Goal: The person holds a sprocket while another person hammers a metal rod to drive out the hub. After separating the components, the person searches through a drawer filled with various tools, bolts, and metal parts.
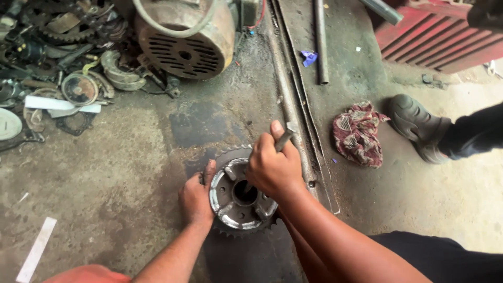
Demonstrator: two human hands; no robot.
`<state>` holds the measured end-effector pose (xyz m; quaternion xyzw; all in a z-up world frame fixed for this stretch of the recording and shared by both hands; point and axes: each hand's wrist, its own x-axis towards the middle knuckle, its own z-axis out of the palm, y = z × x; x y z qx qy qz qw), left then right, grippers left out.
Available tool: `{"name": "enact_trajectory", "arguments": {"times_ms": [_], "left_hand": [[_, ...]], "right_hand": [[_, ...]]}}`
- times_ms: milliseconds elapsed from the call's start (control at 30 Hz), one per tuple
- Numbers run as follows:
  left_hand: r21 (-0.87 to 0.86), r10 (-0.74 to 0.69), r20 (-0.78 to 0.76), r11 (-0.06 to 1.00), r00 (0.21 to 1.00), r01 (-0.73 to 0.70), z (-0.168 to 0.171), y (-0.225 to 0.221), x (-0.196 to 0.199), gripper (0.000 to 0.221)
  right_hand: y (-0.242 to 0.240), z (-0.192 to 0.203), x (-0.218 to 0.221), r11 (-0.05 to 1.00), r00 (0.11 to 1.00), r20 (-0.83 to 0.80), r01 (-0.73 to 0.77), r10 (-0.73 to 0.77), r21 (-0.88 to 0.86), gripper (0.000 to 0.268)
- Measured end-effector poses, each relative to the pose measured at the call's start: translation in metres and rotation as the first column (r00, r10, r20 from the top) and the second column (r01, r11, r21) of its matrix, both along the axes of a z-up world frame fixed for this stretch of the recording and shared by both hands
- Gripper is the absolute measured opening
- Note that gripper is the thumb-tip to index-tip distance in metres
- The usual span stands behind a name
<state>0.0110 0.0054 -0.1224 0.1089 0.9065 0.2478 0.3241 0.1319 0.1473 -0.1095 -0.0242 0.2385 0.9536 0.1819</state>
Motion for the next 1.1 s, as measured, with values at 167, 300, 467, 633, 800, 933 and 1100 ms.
{"name": "enact_trajectory", "arguments": {"times_ms": [167,300,467,633,800,933,1100], "left_hand": [[-0.027,0.015,0.044,1.000,0.999,-0.014,0.014,0.004,-0.001,0.067],[-0.096,0.016,0.120,0.995,0.993,-0.004,0.022,0.007,-0.002,0.068],[-0.106,0.028,0.146,0.994,0.989,-0.012,0.019,0.009,-0.003,0.068],[-0.157,0.036,0.204,0.988,0.978,-0.003,0.024,0.012,-0.004,0.068],[-0.161,0.042,0.207,0.987,0.977,-0.008,0.023,0.013,-0.004,0.068],[-0.214,0.024,0.218,0.977,0.976,0.024,0.032,0.018,-0.005,0.068],[-0.208,0.022,0.202,0.978,0.979,0.021,0.035,0.017,-0.005,0.067]], "right_hand": [[0.010,-0.001,0.007,0.925,0.968,0.249,-0.114,0.022,0.362,0.055],[0.019,0.000,0.006,0.882,0.953,0.294,-0.080,-0.068,0.464,0.054],[0.020,-0.015,0.007,0.870,0.953,0.290,-0.072,-0.083,0.487,0.054],[0.020,-0.024,0.006,0.863,0.947,0.299,-0.048,-0.121,0.503,0.056],[0.021,-0.022,0.007,0.872,0.942,0.317,-0.062,-0.109,0.485,0.056],[0.026,-0.024,0.010,0.868,0.935,0.341,-0.091,-0.093,0.488,0.049],[0.024,-0.055,0.019,0.898,0.949,0.311,-0.087,-0.057,0.431,0.039]]}}
